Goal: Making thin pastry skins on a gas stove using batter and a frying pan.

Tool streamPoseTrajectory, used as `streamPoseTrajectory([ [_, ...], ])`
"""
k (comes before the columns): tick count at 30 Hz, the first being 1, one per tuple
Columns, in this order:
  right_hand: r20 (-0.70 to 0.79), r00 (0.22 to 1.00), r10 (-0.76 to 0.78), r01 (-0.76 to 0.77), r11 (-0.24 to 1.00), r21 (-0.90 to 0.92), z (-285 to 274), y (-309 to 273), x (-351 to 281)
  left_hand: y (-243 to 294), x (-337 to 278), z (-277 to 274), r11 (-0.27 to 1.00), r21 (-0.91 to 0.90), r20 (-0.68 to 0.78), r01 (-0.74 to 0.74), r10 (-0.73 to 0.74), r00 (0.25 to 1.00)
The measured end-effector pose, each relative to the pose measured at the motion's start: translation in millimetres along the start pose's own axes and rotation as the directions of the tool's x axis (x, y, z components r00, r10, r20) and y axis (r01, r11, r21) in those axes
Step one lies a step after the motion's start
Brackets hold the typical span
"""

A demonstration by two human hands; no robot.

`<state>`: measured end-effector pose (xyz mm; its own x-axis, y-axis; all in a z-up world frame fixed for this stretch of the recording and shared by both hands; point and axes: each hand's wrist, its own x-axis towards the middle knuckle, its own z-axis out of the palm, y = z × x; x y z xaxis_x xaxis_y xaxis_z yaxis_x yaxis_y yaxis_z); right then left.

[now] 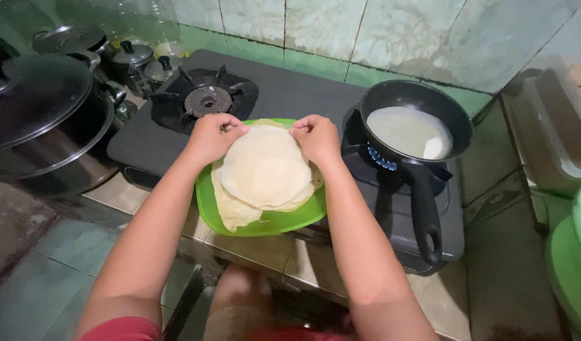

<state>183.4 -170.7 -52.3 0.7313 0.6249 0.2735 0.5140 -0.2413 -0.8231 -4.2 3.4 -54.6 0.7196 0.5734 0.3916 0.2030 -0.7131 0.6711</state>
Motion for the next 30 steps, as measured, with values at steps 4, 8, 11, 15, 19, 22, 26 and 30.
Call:
streamPoseTrajectory([
  [4,-0.021,0.998,-0.058,0.057,0.997,-0.045,1,4,0,1,-6,1,0.999,0.05,-0.069,-0.013,0.017,0.997],
  [8,-0.125,0.987,-0.099,0.094,0.995,-0.042,-9,-10,-15,29,-17,-5,0.993,0.103,-0.206,-0.056,0.077,0.976],
  [11,-0.138,0.978,-0.158,0.152,0.987,-0.053,-11,-21,-28,50,-27,-5,0.988,0.133,-0.213,-0.078,0.105,0.971],
  [15,-0.146,0.966,-0.213,0.205,0.977,-0.066,-5,-7,-28,46,-35,-6,0.945,0.304,-0.169,-0.122,0.18,0.969],
  [19,-0.265,0.936,-0.232,0.24,0.971,-0.004,-32,-9,-61,59,-63,-21,0.815,0.546,-0.217,-0.193,0.36,0.907],
  [22,-0.265,0.905,-0.332,0.233,0.909,-0.344,-41,-3,-95,58,-94,-25,0.659,0.729,-0.215,-0.185,0.477,0.852],
  [26,-0.201,0.975,-0.091,-0.036,0.834,-0.55,-43,12,-119,47,-130,-12,0.707,0.702,-0.348,0.089,0.231,0.908],
  [30,-0.147,0.986,0.084,-0.152,0.816,-0.558,-41,25,-125,50,-151,3,0.707,0.545,-0.452,0.45,-0.204,0.868],
])
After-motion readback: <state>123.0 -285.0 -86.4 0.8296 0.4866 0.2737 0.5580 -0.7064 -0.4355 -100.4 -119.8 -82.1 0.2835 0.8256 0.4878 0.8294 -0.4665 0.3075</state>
